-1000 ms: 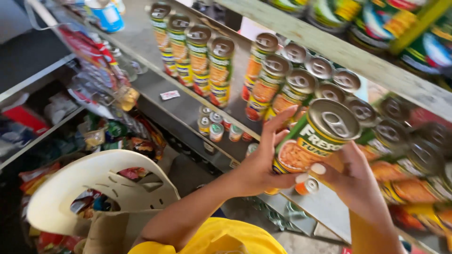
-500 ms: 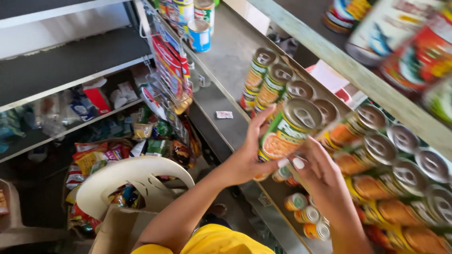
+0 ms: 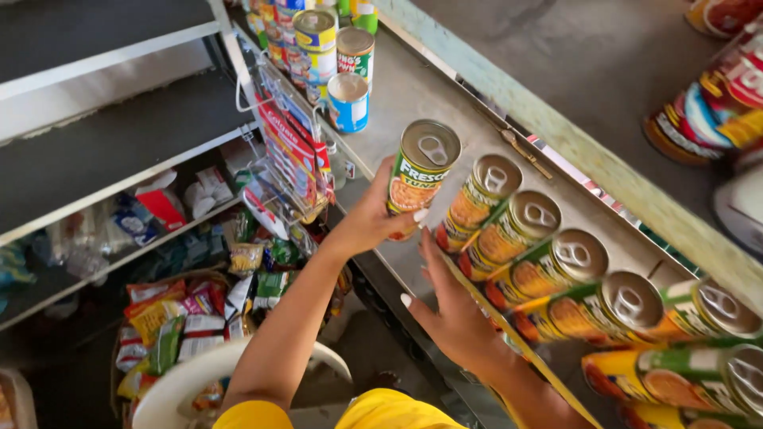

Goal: Organizing and stocking canned goods on grocery store shelves.

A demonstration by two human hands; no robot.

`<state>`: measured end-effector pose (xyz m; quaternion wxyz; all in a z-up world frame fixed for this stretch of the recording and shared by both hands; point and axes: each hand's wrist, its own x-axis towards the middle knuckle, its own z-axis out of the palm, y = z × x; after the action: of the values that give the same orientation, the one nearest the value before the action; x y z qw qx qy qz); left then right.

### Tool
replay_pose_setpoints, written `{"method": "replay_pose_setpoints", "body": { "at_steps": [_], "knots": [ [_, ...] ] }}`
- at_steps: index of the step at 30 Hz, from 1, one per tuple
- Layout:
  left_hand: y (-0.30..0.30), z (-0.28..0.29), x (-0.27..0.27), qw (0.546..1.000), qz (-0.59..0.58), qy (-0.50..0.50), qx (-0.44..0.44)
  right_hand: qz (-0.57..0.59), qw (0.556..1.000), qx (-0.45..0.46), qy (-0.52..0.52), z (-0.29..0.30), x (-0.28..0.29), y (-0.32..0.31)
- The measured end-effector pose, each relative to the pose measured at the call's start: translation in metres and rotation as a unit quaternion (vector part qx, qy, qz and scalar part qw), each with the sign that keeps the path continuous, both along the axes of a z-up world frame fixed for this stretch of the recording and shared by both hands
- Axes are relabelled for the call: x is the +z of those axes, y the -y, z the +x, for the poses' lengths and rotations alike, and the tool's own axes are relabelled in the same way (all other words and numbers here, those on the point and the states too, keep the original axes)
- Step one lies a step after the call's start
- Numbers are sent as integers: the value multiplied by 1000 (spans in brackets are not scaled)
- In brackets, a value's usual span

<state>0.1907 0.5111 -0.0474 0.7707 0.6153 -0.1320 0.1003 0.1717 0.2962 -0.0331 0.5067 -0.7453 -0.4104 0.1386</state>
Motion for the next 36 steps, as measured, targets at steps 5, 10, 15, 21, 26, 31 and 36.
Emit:
{"method": "replay_pose_setpoints", "body": {
  "at_steps": [5, 10, 15, 21, 26, 31, 36],
  "knots": [
    [-38, 61, -28, 998, -6, 45, -47, -13, 999, -36, -16, 34, -10, -40],
    [-47, 92, -42, 995, 24, 70, -64, -121, 972, -90, 183, 39, -9, -55],
    [-46, 109, -54, 991, 38, -18, -130, -121, 977, -90, 151, 40, -27, -54],
    [-36, 127, -69, 983, 55, 22, -174, -39, 994, -98, 14, 42, -28, -48],
    [-37, 127, -72, 976, 30, 1, -216, 23, 993, -92, -76, 40, -31, -51],
    [-42, 127, -65, 969, 36, -31, -244, -2, 995, -95, -43, 36, -30, -54],
    [-47, 107, -36, 980, 110, 121, -111, -67, 991, -71, 86, 29, -8, -29]
  ]
}}
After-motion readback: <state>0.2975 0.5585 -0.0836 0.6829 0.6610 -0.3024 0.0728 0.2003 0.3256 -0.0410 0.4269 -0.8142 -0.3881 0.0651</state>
